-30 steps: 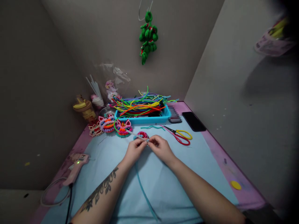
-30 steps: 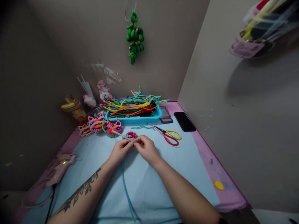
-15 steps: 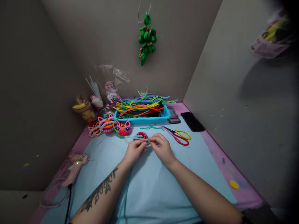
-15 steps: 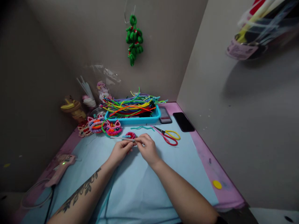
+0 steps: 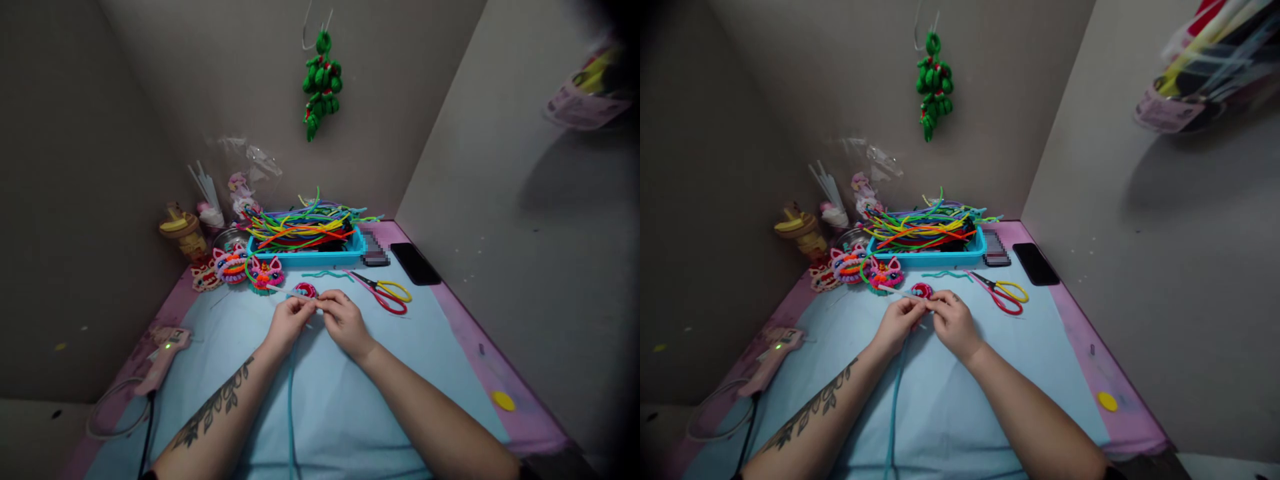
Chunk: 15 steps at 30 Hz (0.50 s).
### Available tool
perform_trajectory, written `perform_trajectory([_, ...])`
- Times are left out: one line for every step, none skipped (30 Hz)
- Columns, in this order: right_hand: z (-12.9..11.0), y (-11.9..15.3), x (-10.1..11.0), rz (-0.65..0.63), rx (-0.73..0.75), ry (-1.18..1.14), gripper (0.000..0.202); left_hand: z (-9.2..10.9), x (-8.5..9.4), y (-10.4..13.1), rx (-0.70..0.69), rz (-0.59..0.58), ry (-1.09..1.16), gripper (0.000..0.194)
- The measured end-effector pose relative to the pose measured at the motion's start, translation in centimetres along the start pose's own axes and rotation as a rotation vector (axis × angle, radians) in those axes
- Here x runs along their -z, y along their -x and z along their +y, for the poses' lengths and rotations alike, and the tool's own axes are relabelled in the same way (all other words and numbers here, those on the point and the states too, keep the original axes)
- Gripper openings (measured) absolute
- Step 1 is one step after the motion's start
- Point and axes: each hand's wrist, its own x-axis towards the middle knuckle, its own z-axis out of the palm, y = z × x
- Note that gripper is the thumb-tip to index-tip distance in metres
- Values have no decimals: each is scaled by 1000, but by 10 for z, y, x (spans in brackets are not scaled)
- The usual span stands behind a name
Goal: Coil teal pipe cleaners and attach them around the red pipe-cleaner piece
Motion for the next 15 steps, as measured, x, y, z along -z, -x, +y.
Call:
perform_trajectory([0, 0, 0, -5, -9, -32, 35, -1, 0, 0, -9, 13, -18, 34])
perform_trajectory([-1, -1, 1, -6, -16, -57, 35, -1, 0, -1, -21, 21, -37, 34])
perform_trajectory([-1, -1, 1, -5, -18, -75, 35, -2, 0, -1, -34, 27, -57, 33])
perform_trajectory([-2, -2, 1, -3, -17, -84, 35, -2, 0, -1, -47, 29, -75, 33])
perform_trajectory([-3, -2, 2, -3, -14, -86, 35, -2, 0, -1, -61, 32, -92, 31])
perform_trajectory([-4, -2, 2, -4, -12, -85, 34, -1, 0, -1, -77, 34, -110, 30])
perform_trajectory([-4, -2, 2, -4, -12, -84, 34, 0, 0, -1, -94, 38, -129, 28])
perform_trajectory([-5, -3, 2, -5, -16, -85, 32, 0, 0, 0, -113, 43, -150, 26])
perform_trajectory([-5, -3, 2, -7, -23, -85, 31, 1, 0, 0, -134, 53, -171, 25])
perform_trajectory([-5, -3, 2, -7, -30, -84, 30, 2, 0, 0, -155, 60, -193, 23])
perform_trajectory([-6, -3, 1, -6, -37, -81, 29, 2, 0, 1, -177, 67, -216, 23])
perform_trajectory([-6, -3, 1, -3, -42, -77, 28, 2, 0, 1, -197, 71, -237, 22])
perform_trajectory([-6, -3, 1, 0, -44, -74, 28, 2, 0, 1, -218, 75, -255, 22])
perform_trajectory([-6, -3, 1, 2, -45, -73, 28, 2, 1, 2, -237, 79, -274, 22])
perform_trajectory([-6, -3, 1, 3, -44, -74, 28, 1, 1, 2, -255, 84, -293, 22])
